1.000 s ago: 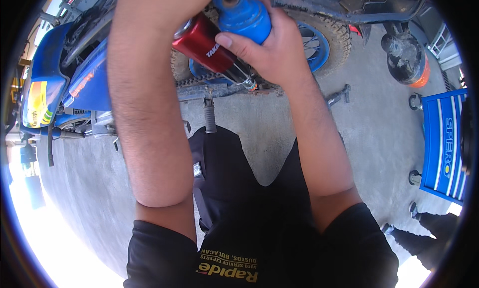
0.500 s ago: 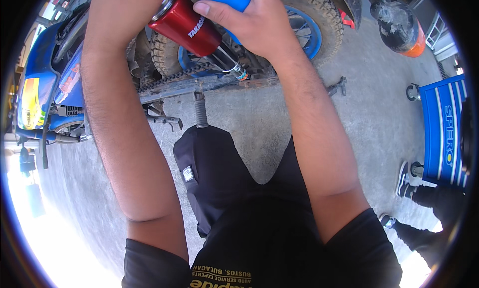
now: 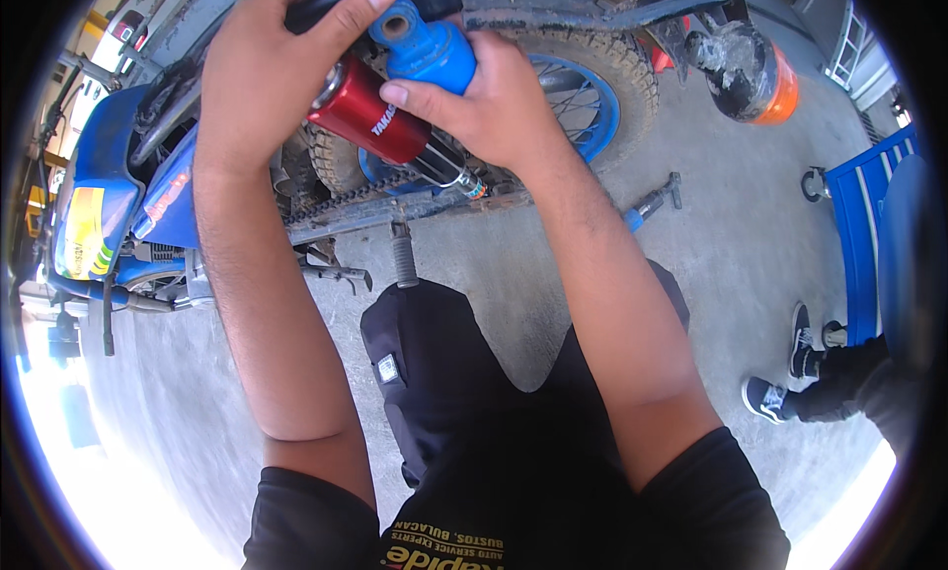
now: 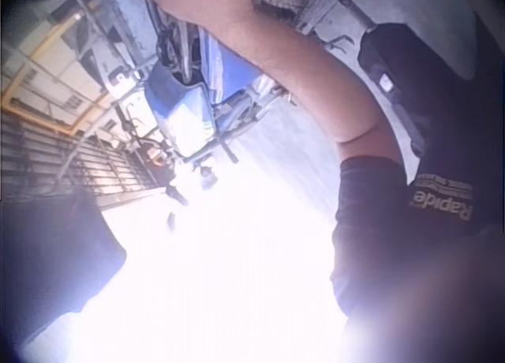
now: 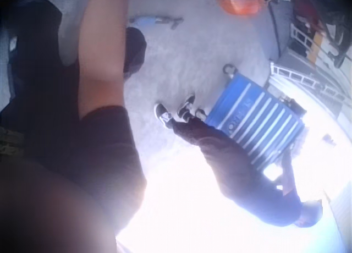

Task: The person works on a blue and yellow Kawasaki dirt bike in a garage. They use a wrench to tighten bolts on the handlebars and then install a blue shock absorber onto the rear frame with assistance from another person.

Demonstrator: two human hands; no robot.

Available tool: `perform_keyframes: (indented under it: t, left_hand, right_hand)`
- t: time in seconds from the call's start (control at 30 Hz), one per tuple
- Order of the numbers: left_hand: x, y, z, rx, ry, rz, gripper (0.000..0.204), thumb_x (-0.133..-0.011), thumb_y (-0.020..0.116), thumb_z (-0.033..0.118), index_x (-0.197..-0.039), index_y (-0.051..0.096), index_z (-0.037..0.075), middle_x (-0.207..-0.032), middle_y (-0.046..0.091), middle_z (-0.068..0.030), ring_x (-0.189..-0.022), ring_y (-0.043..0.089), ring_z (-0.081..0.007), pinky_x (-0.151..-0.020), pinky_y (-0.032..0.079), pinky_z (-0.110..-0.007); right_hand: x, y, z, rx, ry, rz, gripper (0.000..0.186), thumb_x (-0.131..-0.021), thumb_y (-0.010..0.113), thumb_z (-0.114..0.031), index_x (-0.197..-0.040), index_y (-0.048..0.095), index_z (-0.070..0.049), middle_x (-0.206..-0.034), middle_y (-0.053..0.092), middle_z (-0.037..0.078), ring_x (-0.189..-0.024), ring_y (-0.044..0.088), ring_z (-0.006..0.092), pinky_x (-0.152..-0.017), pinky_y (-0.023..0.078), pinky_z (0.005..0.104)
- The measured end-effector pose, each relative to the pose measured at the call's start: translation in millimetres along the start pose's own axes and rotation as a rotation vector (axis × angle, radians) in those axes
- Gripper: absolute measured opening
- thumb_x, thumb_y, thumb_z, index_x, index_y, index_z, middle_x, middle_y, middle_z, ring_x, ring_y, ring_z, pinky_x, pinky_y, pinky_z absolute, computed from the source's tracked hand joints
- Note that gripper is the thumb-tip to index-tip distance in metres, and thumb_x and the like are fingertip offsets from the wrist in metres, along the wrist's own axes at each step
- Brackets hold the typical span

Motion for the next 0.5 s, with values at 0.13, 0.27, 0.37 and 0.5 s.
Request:
perform_keyframes:
  t: [0.13, 0.27, 0.37, 0.5]
  left_hand:
    - [0, -8, -9, -0.127, 0.122, 0.088, 0.066, -0.08, 0.084, 0.06, -0.101, 0.07, 0.0, -0.093, 0.072, -0.0179, -0.09, 0.069, -0.0354, -0.082, 0.053, -0.043]
    - [2, -10, -8, -0.187, 0.157, 0.113, 0.057, -0.09, 0.076, 0.055, -0.105, 0.068, 0.001, -0.097, 0.07, -0.0196, -0.097, 0.066, -0.0386, -0.088, 0.05, -0.047]
    - [0, -11, -5, -0.139, 0.124, 0.129, 0.045, -0.099, 0.068, 0.047, -0.104, 0.068, 0.002, -0.096, 0.07, -0.0185, -0.097, 0.065, -0.0391, -0.089, 0.048, -0.048]
    - [-2, -7, -3, -0.171, 0.054, 0.217, 0.029, -0.103, 0.062, 0.032, -0.101, 0.068, 0.003, -0.095, 0.071, -0.0158, -0.095, 0.066, -0.0387, -0.088, 0.048, -0.05]
  right_hand:
    - [5, -7, -9, -0.041, -0.078, 0.026, 0.065, -0.079, 0.091, -0.045, -0.117, 0.065, 0.001, -0.098, 0.074, 0.014, -0.089, 0.072, 0.0249, -0.084, 0.057, 0.0392]
    - [8, -10, -15, -0.055, 0.037, -0.027, 0.068, -0.077, 0.092, -0.045, -0.118, 0.065, 0.002, -0.104, 0.075, 0.017, -0.096, 0.074, 0.0275, -0.088, 0.057, 0.0402]
    - [11, -15, -18, -0.102, 0.021, 0.021, 0.072, -0.071, 0.093, -0.051, -0.108, 0.066, 0.005, -0.096, 0.074, 0.023, -0.089, 0.075, 0.0389, -0.081, 0.058, 0.0456]
    - [15, -16, -17, -0.064, 0.08, -0.092, 0.071, -0.077, 0.092, -0.042, -0.123, 0.062, 0.003, -0.107, 0.075, 0.017, -0.098, 0.074, 0.0269, -0.089, 0.057, 0.0398]
Point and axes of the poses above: each hand's wrist, its own x-axis away from the middle knuckle, its own y-axis out of the palm, z = x × y, the point moved 3 cm from there along -x, towards the middle knuckle
